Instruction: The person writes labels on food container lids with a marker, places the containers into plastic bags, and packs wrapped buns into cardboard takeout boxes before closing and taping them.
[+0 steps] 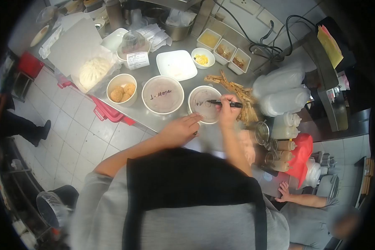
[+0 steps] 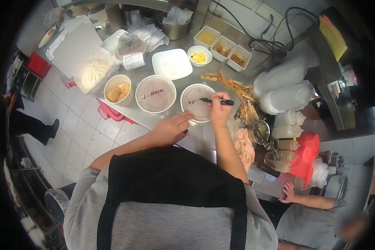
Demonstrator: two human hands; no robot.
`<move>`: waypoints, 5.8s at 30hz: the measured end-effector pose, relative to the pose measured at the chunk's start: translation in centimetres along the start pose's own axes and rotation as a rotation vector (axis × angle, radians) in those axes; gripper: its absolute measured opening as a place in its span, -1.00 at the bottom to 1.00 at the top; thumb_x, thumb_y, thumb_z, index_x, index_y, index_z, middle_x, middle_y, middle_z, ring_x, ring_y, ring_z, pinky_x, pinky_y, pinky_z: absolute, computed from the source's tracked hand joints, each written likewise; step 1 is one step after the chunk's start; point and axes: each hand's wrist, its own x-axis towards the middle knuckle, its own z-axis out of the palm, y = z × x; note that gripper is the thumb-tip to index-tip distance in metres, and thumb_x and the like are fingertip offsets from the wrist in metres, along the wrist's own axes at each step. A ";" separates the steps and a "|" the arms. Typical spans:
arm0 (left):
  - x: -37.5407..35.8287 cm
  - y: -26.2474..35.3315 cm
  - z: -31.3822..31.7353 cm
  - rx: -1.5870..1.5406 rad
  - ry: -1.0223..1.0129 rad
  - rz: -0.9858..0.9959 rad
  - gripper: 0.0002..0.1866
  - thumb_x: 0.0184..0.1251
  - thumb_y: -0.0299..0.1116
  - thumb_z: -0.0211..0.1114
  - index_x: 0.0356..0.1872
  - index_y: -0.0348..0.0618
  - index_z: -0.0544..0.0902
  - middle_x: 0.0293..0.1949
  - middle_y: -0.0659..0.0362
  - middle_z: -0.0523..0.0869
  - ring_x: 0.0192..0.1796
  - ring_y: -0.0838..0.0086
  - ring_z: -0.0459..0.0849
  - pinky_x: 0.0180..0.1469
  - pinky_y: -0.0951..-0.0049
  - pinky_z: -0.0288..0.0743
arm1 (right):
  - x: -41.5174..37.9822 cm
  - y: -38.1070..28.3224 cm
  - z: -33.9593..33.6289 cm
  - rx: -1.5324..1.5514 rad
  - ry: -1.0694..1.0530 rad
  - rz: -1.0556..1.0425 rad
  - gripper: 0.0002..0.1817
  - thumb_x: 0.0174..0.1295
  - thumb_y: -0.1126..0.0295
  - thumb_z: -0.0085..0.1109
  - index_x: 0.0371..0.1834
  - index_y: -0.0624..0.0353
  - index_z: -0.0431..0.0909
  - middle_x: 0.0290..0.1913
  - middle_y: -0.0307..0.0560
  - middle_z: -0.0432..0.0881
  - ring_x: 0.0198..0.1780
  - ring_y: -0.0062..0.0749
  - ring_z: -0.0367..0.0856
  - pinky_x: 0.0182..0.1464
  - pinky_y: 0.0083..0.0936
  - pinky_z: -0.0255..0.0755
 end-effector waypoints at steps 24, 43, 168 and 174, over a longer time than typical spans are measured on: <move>0.6 0.4 -0.4 -0.009 0.039 0.009 -0.73 0.01 -0.44 0.37 -0.44 -0.25 0.39 0.12 -0.02 0.51 0.21 0.12 0.47 0.16 0.27 0.46 | 0.5 1.3 -0.7 -0.050 0.070 -0.061 -0.89 0.12 0.50 0.13 -0.52 0.22 0.44 -0.60 -0.29 0.43 -0.64 -0.68 0.40 -0.58 -0.70 0.27; 0.5 -0.1 -0.2 0.005 0.096 0.023 -0.74 0.00 -0.41 0.38 -0.42 -0.23 0.43 0.11 0.02 0.54 0.18 0.20 0.51 0.06 0.34 0.53 | 0.9 0.7 -0.6 -0.015 0.142 -0.052 -0.88 0.13 0.51 0.10 -0.52 0.18 0.40 -0.64 -0.28 0.43 -0.67 -0.68 0.37 -0.61 -0.69 0.24; -15.7 -15.4 -9.9 -0.776 1.021 -0.887 -0.36 0.43 -0.06 -0.06 0.43 -0.02 0.00 0.40 0.02 0.05 0.36 0.16 0.20 0.31 0.12 0.14 | 3.5 -34.7 -11.3 -0.501 0.418 -0.921 -0.91 0.04 0.68 0.17 -0.39 0.30 0.56 -0.33 -0.21 0.50 -0.46 -0.65 0.51 -0.41 -0.73 0.40; -13.2 -12.3 -9.7 -0.749 0.939 -0.875 -0.30 0.40 0.01 -0.03 0.43 -0.06 -0.03 0.38 0.02 0.15 0.39 0.20 0.17 0.37 0.09 0.00 | 0.3 -36.6 -13.4 -0.692 0.493 -0.940 -0.88 0.05 0.62 0.18 -0.31 0.28 0.60 -0.34 -0.21 0.56 -0.37 -0.67 0.55 -0.30 -0.72 0.44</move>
